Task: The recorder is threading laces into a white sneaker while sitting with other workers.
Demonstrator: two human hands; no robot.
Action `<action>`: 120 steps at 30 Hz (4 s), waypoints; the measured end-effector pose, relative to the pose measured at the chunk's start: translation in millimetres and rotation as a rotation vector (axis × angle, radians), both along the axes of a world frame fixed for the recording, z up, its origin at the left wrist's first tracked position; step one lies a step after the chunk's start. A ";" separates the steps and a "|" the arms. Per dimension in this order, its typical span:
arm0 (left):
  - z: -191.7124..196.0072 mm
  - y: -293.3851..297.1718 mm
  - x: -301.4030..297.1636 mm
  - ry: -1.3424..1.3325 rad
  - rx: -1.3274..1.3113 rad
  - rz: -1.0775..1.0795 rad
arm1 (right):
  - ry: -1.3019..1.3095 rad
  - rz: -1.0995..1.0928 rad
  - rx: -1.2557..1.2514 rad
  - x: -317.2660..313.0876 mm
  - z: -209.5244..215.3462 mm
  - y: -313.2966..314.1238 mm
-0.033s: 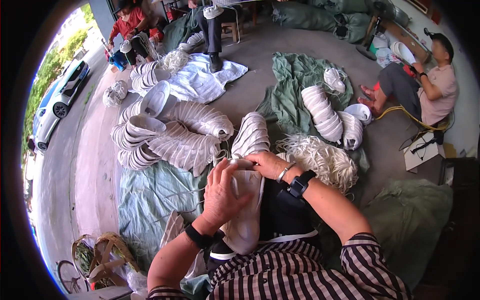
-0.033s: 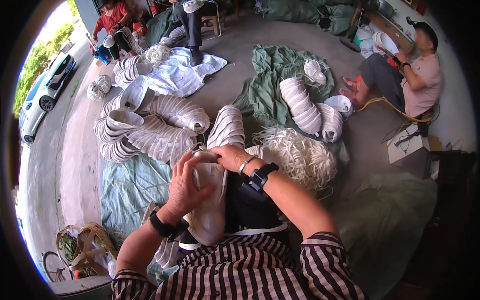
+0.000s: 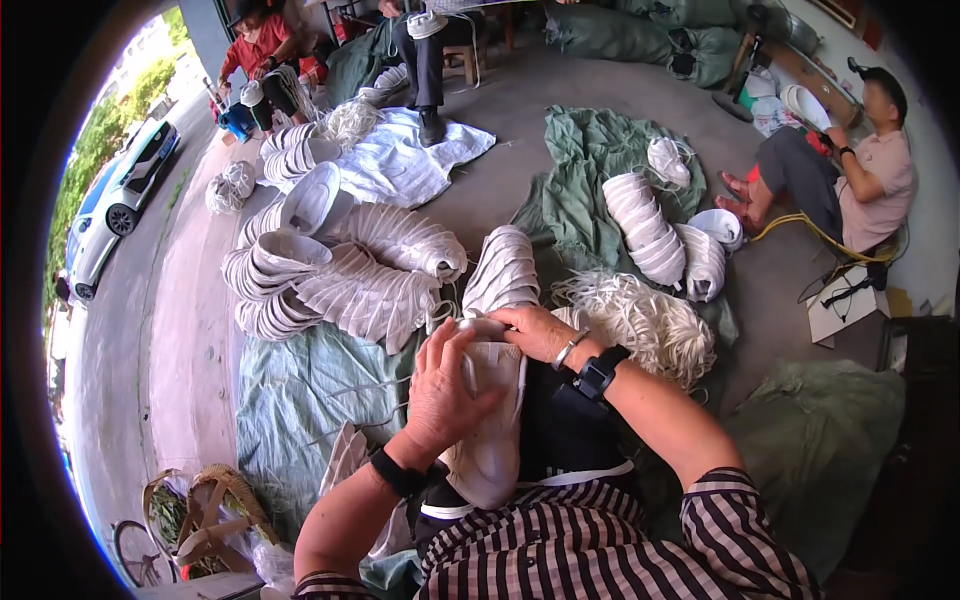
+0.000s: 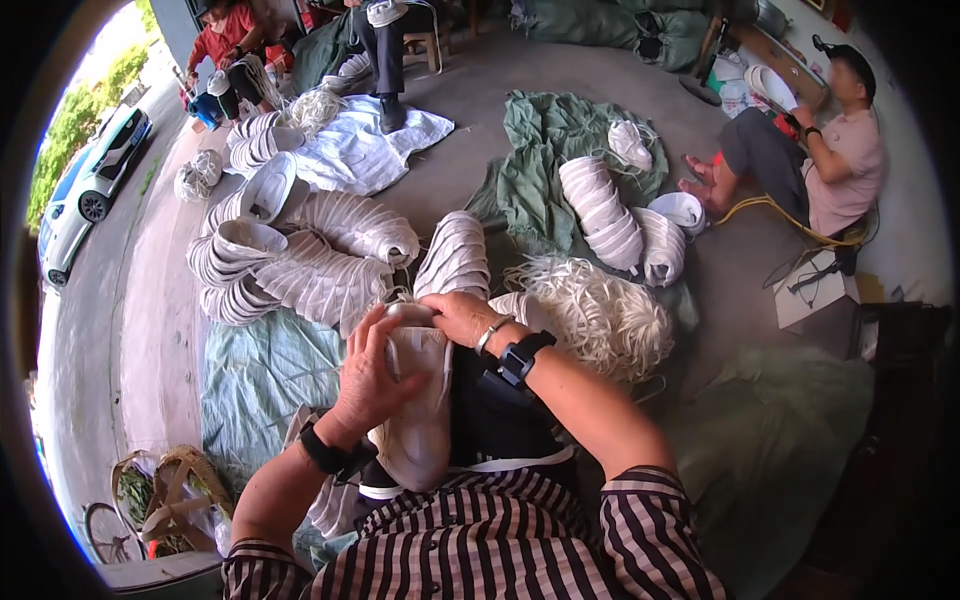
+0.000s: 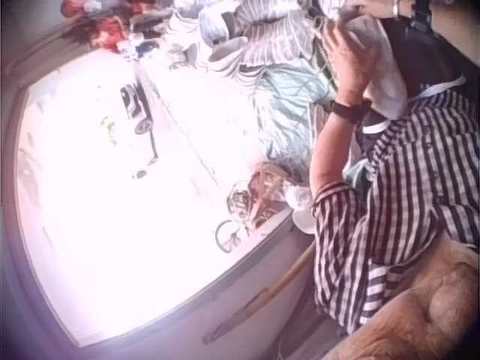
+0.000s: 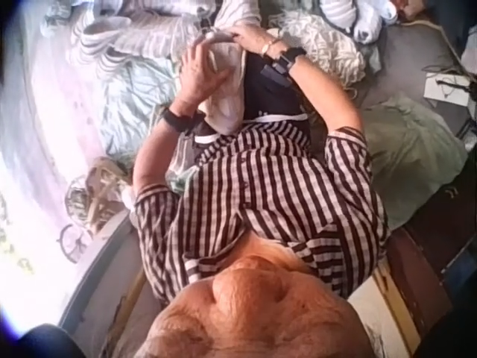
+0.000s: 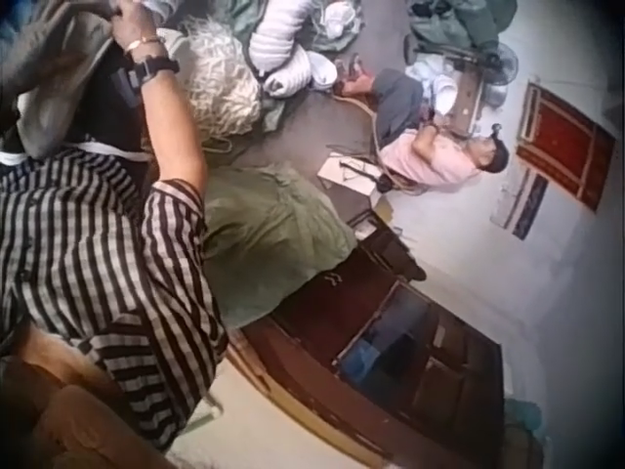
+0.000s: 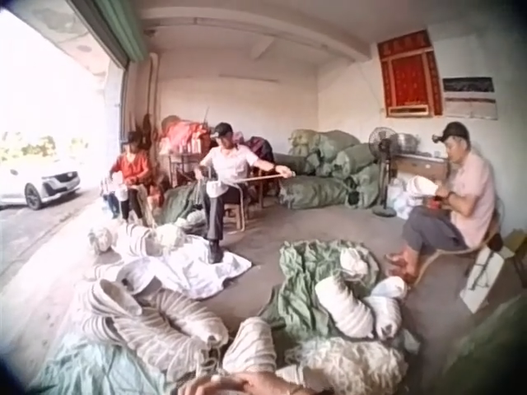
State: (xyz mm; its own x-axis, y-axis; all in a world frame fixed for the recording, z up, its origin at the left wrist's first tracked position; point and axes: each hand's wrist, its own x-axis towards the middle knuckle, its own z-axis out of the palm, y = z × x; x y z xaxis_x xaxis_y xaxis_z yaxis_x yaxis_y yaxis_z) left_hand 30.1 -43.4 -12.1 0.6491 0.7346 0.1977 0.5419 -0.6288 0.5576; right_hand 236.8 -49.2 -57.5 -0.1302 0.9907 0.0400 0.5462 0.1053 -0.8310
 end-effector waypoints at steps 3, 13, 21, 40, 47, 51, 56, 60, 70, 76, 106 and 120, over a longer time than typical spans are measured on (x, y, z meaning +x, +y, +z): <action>-6.8 2.2 -0.8 -0.008 -0.037 0.021 | 0.038 -0.244 0.129 -6.8 -1.7 -12.7; -16.5 -16.9 -0.9 0.044 0.048 0.000 | -0.217 0.032 0.350 -23.7 13.2 -31.7; -16.3 -29.0 -26.3 0.088 0.132 -0.096 | -0.236 -0.001 0.413 -36.7 34.4 -71.9; -17.6 -109.6 -57.9 0.143 0.357 -0.515 | -0.730 0.096 0.328 -65.6 34.6 -208.1; -11.1 -119.4 -50.0 0.250 0.367 -0.548 | -0.454 0.072 0.163 -68.7 37.7 -225.6; -1.8 -118.2 -53.0 0.373 0.450 -0.614 | -0.412 0.111 -0.009 -70.7 43.2 -230.8; 3.2 -124.8 -51.9 0.296 0.245 -0.542 | -0.156 -0.035 -0.117 -62.9 40.6 -226.8; 8.1 -128.7 -42.3 0.251 0.260 -0.539 | 0.105 -0.065 -0.346 -59.5 50.5 -222.6; 0.1 -126.4 -34.0 0.316 0.153 -0.623 | -0.518 0.208 -0.364 -51.0 36.4 -240.5; -3.6 -122.4 -30.4 0.246 0.104 -0.583 | -0.417 0.134 0.071 -55.2 35.6 -237.8; 122.0 -67.5 -100.0 -0.244 -0.958 -0.406 | 1.150 -0.481 0.456 84.6 205.9 -236.8; 40.7 -44.4 -84.2 0.077 -0.342 -0.329 | 0.069 -0.561 0.057 118.9 28.1 -162.7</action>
State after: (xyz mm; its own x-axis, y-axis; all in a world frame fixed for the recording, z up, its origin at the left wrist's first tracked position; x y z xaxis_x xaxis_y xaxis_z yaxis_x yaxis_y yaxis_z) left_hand -54.1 -87.8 28.6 0.8611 0.5024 -0.0778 0.3932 -0.5611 0.7284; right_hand 355.7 -211.9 -29.4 0.4199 0.9035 0.0855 0.4762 -0.1391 -0.8683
